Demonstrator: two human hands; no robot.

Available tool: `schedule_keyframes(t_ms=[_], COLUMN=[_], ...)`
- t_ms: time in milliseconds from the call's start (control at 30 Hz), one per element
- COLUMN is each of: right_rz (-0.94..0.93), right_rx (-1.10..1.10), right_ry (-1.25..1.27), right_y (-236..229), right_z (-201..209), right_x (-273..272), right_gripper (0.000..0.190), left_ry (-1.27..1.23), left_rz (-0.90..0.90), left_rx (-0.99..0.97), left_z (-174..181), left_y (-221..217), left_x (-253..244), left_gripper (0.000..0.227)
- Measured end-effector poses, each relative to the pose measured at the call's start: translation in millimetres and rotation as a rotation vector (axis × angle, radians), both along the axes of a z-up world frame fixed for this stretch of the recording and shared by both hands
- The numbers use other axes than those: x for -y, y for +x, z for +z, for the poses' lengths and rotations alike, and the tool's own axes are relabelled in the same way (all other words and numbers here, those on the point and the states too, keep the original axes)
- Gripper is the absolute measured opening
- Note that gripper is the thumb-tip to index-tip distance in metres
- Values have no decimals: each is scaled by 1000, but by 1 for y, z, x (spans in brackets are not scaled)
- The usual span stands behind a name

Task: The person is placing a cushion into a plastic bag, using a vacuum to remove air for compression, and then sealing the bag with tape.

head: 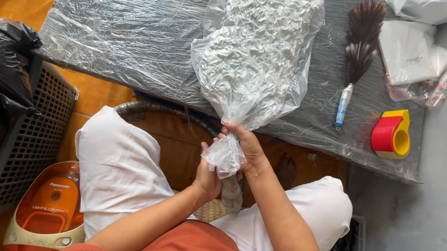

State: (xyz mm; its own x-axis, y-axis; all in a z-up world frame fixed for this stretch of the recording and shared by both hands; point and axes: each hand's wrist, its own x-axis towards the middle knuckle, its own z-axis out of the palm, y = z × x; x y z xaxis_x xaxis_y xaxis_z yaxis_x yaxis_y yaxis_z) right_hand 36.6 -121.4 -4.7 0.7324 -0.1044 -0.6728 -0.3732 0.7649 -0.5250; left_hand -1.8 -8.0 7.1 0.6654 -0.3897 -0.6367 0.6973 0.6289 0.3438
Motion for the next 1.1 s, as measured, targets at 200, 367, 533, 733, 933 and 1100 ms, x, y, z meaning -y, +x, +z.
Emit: schedule_keyframes(t_ms=[200,367,533,733,933,1100], right_rz=[-13,-116,-150,-153,-173,-210], right_rx=[-55,-16,-4,-1,13,-1], right_ry=[57,92,76,52,27,43], right_y=[5,26,37,40,37,39], right_z=[53,30,34,47,51,57], right_x=[-6,12,13,14,18,20], right_gripper=[24,19,17,17,20,24], left_ry=[2,113,123,121,323,376], left_rz=[-24,-159,-228,-182,-182,-167], left_rx=[184,357,403,508,769,839], left_z=[-31,-22,-19,-58,-67,-71], left_y=[3,5,7,-5,-12,-17], left_x=[-5,-9,-14,-12,-19,-16], left_gripper=[48,70,110,107,89,66])
